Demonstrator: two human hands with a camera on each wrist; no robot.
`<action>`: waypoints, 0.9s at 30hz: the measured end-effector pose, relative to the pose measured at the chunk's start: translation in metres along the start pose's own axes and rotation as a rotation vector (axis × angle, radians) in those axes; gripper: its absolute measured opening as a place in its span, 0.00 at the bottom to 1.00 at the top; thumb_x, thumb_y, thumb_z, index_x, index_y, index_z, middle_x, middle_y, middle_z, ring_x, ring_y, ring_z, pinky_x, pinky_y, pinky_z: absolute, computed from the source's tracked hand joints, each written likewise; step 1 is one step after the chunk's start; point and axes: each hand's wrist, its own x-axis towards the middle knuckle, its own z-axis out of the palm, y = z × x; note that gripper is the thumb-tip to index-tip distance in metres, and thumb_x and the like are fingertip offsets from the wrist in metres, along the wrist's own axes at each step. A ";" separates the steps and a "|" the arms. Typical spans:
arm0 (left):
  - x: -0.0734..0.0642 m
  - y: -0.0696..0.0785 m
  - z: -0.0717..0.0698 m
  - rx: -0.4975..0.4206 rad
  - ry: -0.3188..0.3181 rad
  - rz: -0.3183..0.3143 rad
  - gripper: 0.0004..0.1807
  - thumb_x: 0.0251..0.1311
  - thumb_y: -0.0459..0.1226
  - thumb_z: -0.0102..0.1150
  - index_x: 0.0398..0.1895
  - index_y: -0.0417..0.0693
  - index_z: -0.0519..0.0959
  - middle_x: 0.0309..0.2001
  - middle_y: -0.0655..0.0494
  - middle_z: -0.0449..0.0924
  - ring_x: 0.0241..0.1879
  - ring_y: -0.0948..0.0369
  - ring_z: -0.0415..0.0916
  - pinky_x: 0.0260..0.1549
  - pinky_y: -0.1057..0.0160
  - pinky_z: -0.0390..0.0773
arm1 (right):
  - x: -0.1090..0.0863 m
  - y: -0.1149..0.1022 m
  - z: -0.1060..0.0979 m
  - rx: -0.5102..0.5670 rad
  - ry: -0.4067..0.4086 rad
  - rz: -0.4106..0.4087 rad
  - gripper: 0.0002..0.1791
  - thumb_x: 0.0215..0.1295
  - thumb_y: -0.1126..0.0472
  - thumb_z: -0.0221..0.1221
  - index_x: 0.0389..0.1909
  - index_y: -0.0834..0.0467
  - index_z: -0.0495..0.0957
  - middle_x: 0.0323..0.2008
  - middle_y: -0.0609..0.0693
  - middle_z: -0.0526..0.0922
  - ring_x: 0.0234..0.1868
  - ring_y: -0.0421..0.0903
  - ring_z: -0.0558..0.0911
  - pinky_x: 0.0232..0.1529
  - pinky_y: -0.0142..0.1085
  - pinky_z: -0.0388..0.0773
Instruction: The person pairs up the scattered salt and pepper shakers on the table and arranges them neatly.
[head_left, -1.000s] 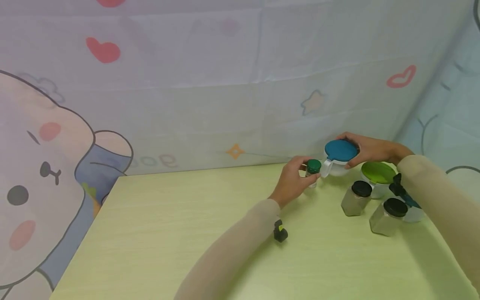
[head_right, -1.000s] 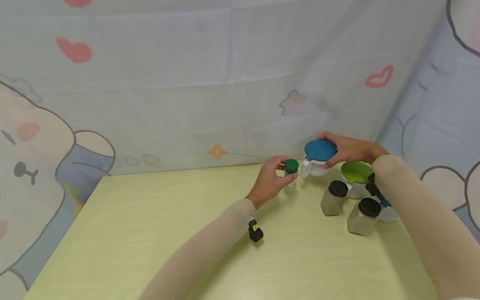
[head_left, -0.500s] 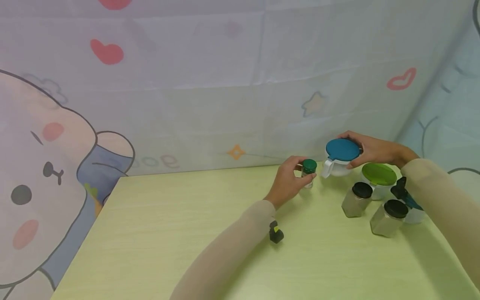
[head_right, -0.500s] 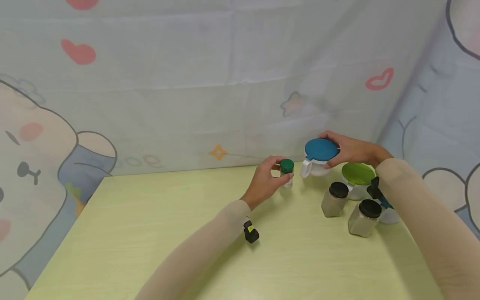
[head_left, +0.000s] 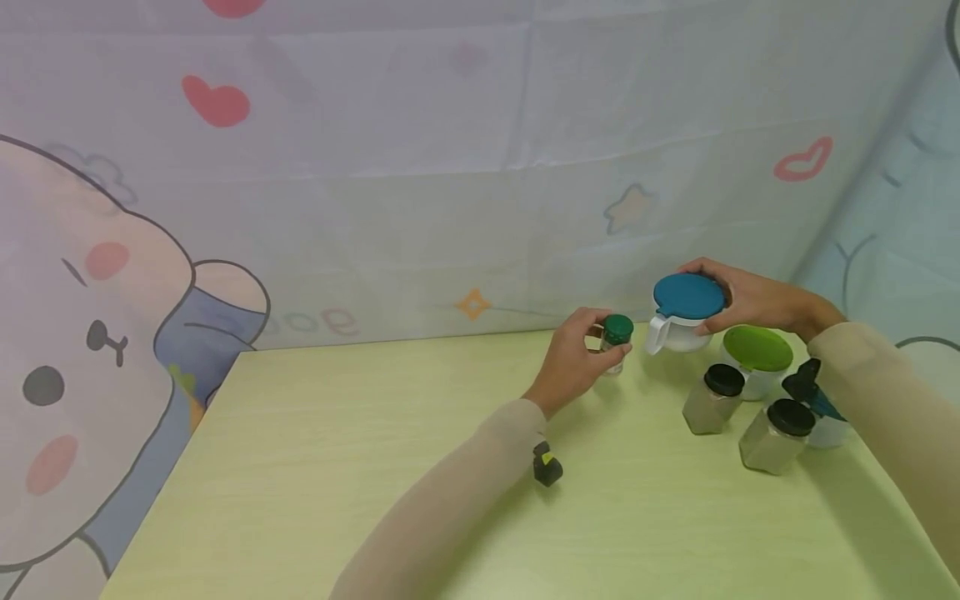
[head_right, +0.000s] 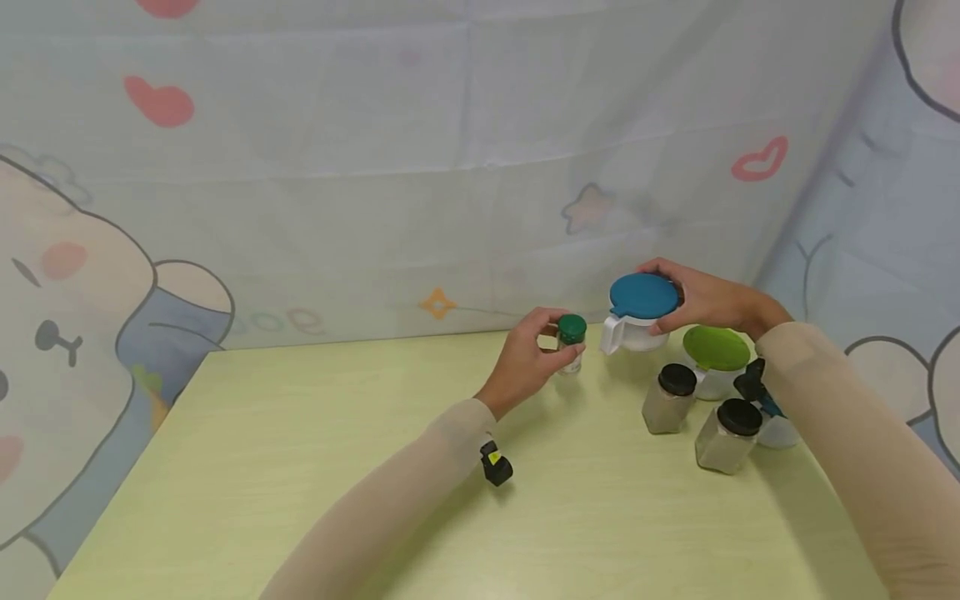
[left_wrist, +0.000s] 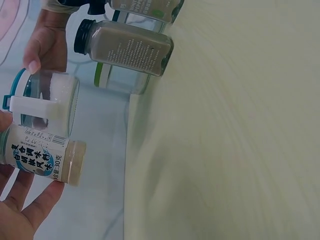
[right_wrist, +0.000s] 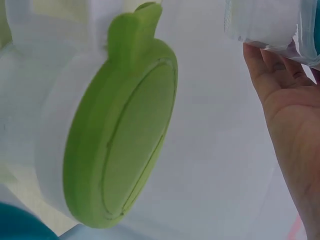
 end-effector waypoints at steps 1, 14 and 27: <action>0.000 0.001 -0.001 -0.001 0.000 0.002 0.21 0.63 0.37 0.70 0.59 0.44 0.77 0.53 0.52 0.77 0.48 0.63 0.77 0.39 0.73 0.83 | 0.000 -0.001 0.000 0.006 0.000 -0.003 0.44 0.60 0.63 0.70 0.74 0.53 0.58 0.69 0.56 0.67 0.58 0.34 0.73 0.53 0.28 0.76; -0.008 0.004 -0.012 -0.014 0.015 0.025 0.21 0.62 0.36 0.70 0.57 0.44 0.78 0.50 0.53 0.78 0.47 0.64 0.77 0.39 0.72 0.84 | -0.004 -0.013 0.002 0.076 -0.025 -0.081 0.43 0.58 0.69 0.70 0.72 0.58 0.59 0.64 0.53 0.69 0.57 0.38 0.76 0.53 0.30 0.78; -0.015 0.010 -0.025 -0.021 0.026 0.032 0.21 0.62 0.35 0.71 0.58 0.45 0.78 0.50 0.54 0.78 0.47 0.63 0.78 0.39 0.71 0.84 | -0.004 -0.020 -0.001 0.059 -0.042 -0.136 0.43 0.57 0.70 0.70 0.71 0.59 0.60 0.62 0.52 0.70 0.58 0.40 0.75 0.53 0.30 0.77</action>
